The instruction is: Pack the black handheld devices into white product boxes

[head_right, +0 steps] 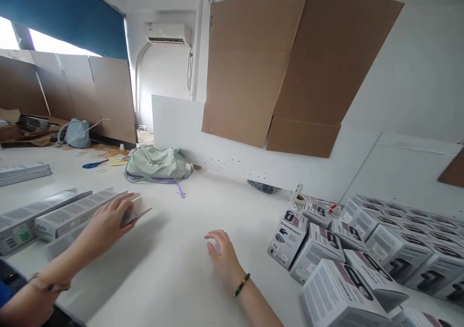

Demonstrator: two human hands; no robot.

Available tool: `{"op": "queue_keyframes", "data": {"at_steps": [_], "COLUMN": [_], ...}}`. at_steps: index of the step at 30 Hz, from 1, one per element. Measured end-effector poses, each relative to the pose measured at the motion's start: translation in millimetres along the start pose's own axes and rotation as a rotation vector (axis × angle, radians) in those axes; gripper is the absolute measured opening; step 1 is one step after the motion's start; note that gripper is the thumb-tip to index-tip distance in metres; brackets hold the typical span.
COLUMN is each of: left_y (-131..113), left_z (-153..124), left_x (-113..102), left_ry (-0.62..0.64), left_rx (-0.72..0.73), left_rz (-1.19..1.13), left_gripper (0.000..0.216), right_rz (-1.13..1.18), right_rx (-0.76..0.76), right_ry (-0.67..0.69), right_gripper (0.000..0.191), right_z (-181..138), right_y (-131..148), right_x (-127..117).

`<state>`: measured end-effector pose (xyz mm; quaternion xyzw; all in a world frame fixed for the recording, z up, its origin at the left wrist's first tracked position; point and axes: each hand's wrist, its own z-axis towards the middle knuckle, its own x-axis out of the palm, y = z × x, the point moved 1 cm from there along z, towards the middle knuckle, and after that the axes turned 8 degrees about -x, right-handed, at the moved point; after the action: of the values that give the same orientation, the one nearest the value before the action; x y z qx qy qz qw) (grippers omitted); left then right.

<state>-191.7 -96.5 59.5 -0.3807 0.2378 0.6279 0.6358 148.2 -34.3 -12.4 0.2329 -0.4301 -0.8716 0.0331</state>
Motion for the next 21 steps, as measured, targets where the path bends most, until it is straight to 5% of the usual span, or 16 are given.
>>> {"op": "queue_keyframes", "data": {"at_steps": [5,9,15,21], "left_y": [-125,-183,-178,-169], "left_z": [-6,-12,50,70], "left_x": [21,32,29,62], "left_ry": [-0.171,0.039,0.402,0.611], "left_rx": [0.058,0.082,-0.26,-0.27], "left_rz": [-0.427,-0.688,-1.132,-1.187], "left_gripper": [0.017,0.04,0.054,0.046], "right_rz": [0.393,0.722,0.662,0.589], "right_rx": [0.081,0.145,0.173,0.243], "right_ry": [-0.071,-0.25,-0.259,0.176], "right_gripper": [0.087,0.106,0.111,0.09], "right_z": [37,50,46,47], "right_y": [24,27,33,49], "right_x": [24,21,-31,-51]}}
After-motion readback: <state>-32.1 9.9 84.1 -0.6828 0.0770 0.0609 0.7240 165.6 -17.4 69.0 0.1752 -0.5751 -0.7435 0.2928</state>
